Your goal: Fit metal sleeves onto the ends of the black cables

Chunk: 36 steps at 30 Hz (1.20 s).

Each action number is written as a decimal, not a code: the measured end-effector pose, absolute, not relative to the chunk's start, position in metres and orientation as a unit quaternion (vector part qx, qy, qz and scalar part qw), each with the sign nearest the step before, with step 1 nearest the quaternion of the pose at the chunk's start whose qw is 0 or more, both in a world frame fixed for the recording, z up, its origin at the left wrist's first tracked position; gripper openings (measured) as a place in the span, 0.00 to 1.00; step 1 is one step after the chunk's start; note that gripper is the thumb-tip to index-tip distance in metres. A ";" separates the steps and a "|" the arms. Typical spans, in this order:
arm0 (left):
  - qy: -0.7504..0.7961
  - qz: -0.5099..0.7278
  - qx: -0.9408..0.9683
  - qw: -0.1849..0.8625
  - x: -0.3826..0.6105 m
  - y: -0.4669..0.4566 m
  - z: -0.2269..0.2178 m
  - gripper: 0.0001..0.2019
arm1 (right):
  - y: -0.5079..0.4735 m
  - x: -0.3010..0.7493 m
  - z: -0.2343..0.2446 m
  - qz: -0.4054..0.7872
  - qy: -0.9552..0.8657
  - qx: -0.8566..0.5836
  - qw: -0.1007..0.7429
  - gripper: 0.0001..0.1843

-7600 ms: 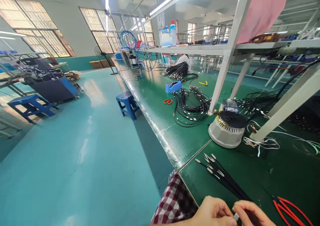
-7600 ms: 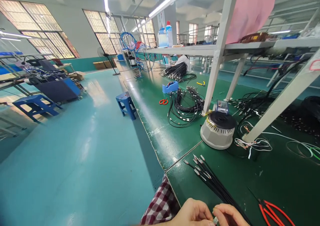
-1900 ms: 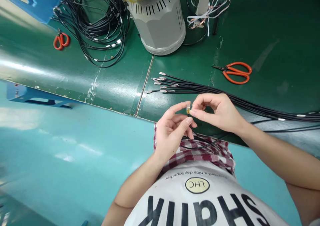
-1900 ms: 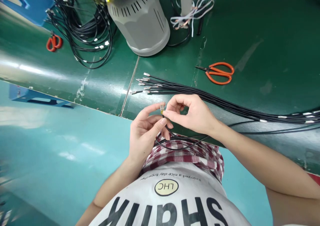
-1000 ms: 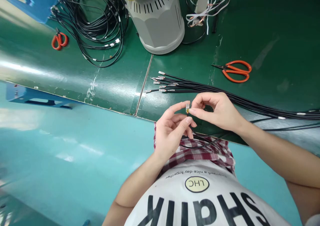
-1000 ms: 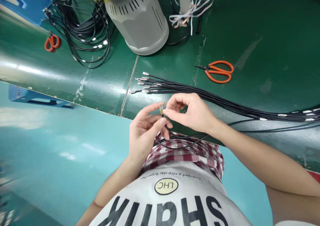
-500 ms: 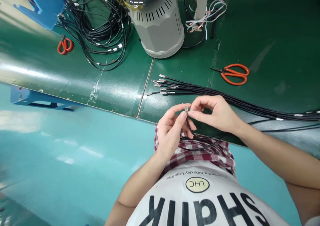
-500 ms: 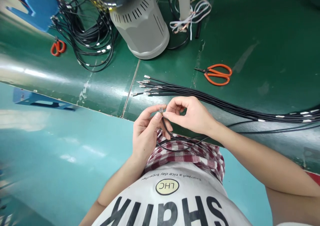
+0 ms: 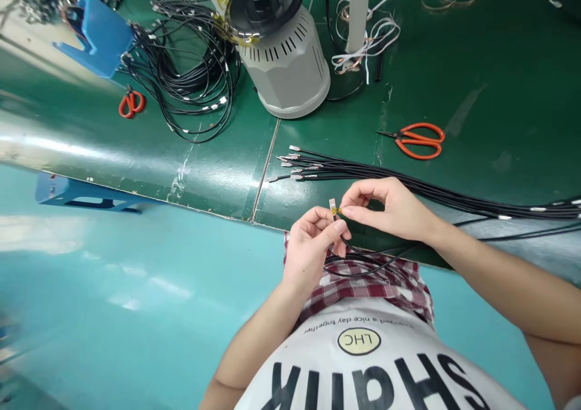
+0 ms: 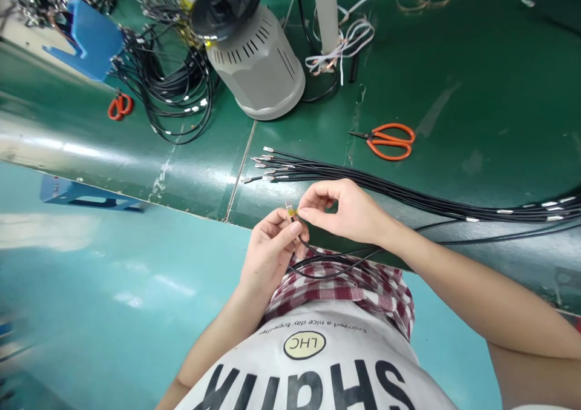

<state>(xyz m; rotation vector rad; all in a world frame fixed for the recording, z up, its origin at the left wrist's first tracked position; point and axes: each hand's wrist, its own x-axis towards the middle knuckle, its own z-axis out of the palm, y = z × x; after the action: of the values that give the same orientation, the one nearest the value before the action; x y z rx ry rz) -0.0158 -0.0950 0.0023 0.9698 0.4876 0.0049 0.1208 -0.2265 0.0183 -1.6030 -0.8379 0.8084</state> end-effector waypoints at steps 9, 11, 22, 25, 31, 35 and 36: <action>0.229 -0.046 0.416 0.879 -0.014 -0.091 -0.001 0.13 | -0.226 0.124 0.009 0.402 -0.318 -0.633 0.581 0.14; 0.224 -0.048 0.417 0.880 -0.014 -0.091 -0.002 0.12 | -0.225 0.124 0.008 0.410 -0.312 -0.627 0.585 0.14; 0.214 -0.050 0.417 0.882 -0.014 -0.095 -0.001 0.10 | -0.225 0.125 0.005 0.418 -0.302 -0.631 0.579 0.16; 0.210 -0.051 0.420 0.881 -0.015 -0.095 -0.003 0.10 | -0.226 0.125 0.005 0.412 -0.304 -0.635 0.578 0.16; 0.195 -0.048 0.427 0.882 -0.016 -0.094 -0.007 0.09 | -0.225 0.124 0.004 0.410 -0.306 -0.638 0.575 0.17; 0.189 -0.048 0.442 0.875 -0.017 -0.095 -0.005 0.10 | -0.224 0.124 0.002 0.407 -0.312 -0.633 0.580 0.16; 0.190 -0.047 0.446 0.873 -0.017 -0.095 -0.004 0.10 | -0.224 0.123 0.003 0.397 -0.318 -0.636 0.580 0.16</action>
<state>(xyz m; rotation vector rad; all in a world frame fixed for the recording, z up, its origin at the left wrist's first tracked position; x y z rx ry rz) -0.0165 -0.0952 -0.0040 0.9315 0.3961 -0.0982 0.1234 -0.2244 0.0029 -1.4865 -0.7442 0.9272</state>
